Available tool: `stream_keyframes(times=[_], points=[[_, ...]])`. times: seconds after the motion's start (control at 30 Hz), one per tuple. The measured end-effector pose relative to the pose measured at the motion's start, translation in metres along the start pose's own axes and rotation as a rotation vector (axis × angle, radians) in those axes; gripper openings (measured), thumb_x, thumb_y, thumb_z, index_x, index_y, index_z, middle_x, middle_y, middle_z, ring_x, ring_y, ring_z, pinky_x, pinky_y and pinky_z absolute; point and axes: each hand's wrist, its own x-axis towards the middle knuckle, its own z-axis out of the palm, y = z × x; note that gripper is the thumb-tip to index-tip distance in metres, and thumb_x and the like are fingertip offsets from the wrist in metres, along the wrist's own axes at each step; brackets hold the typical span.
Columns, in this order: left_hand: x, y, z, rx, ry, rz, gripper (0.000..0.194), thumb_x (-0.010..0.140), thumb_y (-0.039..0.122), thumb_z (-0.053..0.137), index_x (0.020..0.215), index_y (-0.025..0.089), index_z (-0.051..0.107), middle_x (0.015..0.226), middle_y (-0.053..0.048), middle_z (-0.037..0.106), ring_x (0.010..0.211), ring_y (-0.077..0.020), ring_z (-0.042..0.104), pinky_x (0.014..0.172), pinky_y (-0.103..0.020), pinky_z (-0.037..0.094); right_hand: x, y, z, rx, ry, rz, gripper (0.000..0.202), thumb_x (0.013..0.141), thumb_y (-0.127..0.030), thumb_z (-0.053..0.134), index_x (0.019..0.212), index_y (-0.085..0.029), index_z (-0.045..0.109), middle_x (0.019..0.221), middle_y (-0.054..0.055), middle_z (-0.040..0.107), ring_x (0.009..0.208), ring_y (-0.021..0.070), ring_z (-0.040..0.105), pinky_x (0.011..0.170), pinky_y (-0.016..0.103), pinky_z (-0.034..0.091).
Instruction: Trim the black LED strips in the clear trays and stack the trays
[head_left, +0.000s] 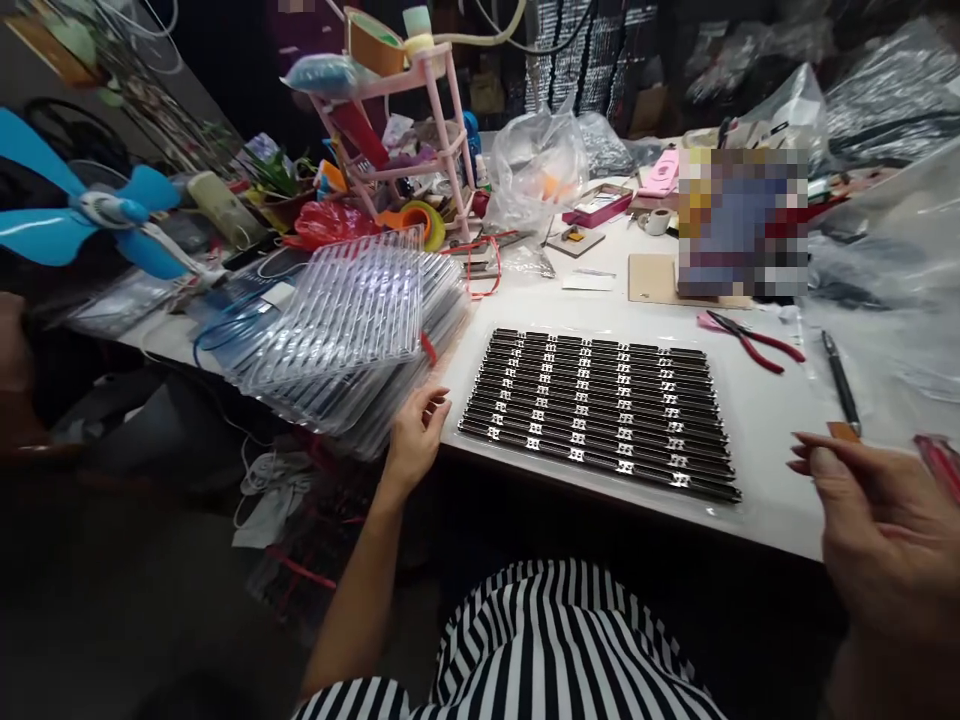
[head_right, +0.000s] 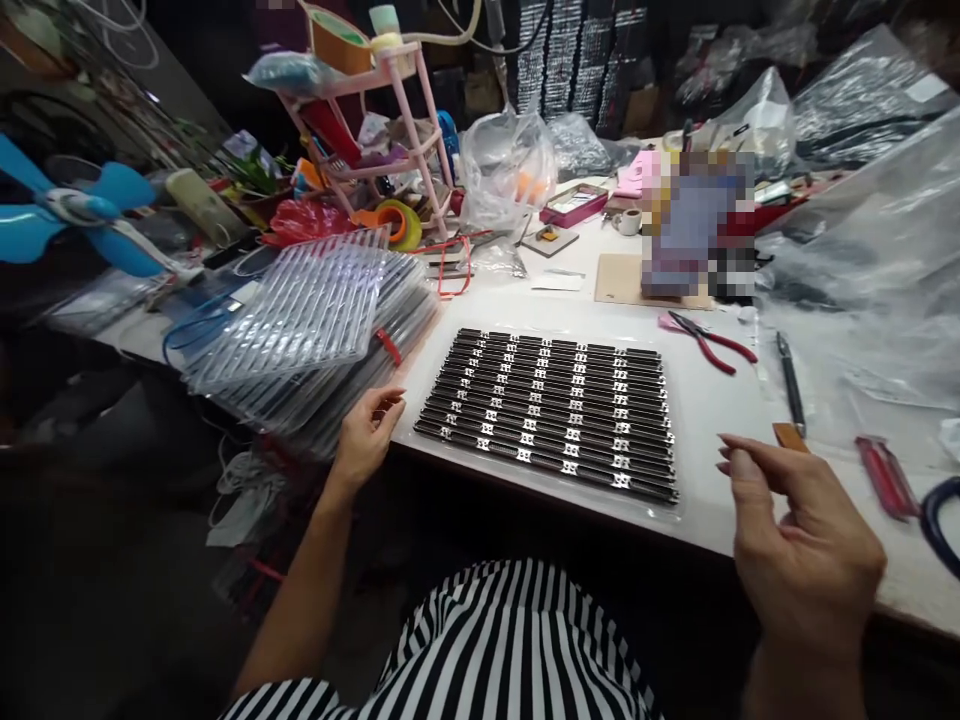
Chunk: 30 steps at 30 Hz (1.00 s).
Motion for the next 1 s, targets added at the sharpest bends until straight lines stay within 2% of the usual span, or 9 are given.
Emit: stream_keyframes(times=[0.1,0.2,0.43,0.6,0.8,1.0], points=[[-0.001,-0.008,-0.005,-0.049,-0.007,-0.063,0.035,0.085,0.039,0.052,0.107,0.014,0.062,0.094,-0.008,0.065,0.082,-0.0173,0.062,0.072,-0.027,0.049,-0.003,0.018,0.013,-0.032,-0.095,0.016,0.030,0.085,-0.041,0.058,0.107,-0.023,0.067,0.097,0.008,0.063,0.073,0.0200,0.060,0.057,0.032,0.048],[0.001,-0.010,-0.004,-0.090,-0.047,-0.101,0.037,0.084,0.042,0.054,0.104,0.012,0.064,0.093,-0.008,0.067,0.083,-0.0185,0.063,0.074,-0.029,0.049,-0.007,0.033,0.019,-0.034,-0.195,0.043,0.037,0.087,-0.044,0.053,0.112,-0.020,0.064,0.098,0.009,0.062,0.074,0.0191,0.059,0.050,0.028,0.045],[0.017,-0.005,0.016,-0.111,-0.128,-0.119,0.041,0.081,0.043,0.058,0.109,0.013,0.063,0.083,-0.003,0.064,0.074,-0.0147,0.058,0.071,-0.026,0.045,-0.012,0.036,0.025,-0.020,-0.189,0.132,0.036,0.090,-0.044,0.049,0.116,-0.022,0.061,0.094,0.006,0.065,0.080,0.0195,0.060,0.059,0.029,0.046],[0.026,-0.006,0.022,-0.058,-0.075,-0.168,0.040,0.081,0.046,0.056,0.104,0.015,0.065,0.073,-0.001,0.062,0.069,-0.0146,0.057,0.068,-0.026,0.046,-0.010,0.035,0.026,-0.025,-0.168,0.003,0.032,0.093,-0.038,0.045,0.113,-0.019,0.061,0.089,0.007,0.066,0.079,0.0203,0.059,0.067,0.033,0.046],[0.011,-0.007,0.025,-0.109,-0.049,-0.152,0.038,0.081,0.043,0.059,0.112,0.021,0.062,0.082,0.001,0.061,0.078,-0.0139,0.058,0.078,-0.025,0.046,-0.009,0.035,0.025,-0.069,-0.170,-0.023,0.032,0.094,-0.033,0.043,0.114,-0.016,0.062,0.073,0.003,0.063,0.063,0.0168,0.054,0.068,0.032,0.042],[-0.002,0.002,0.020,-0.122,-0.076,-0.126,0.043,0.079,0.036,0.063,0.117,0.018,0.059,0.089,-0.001,0.059,0.080,-0.0140,0.056,0.080,-0.027,0.044,-0.014,0.037,0.020,-0.069,-0.197,0.002,0.033,0.092,-0.039,0.046,0.114,-0.022,0.063,0.073,0.003,0.062,0.066,0.0185,0.053,0.066,0.032,0.041]])
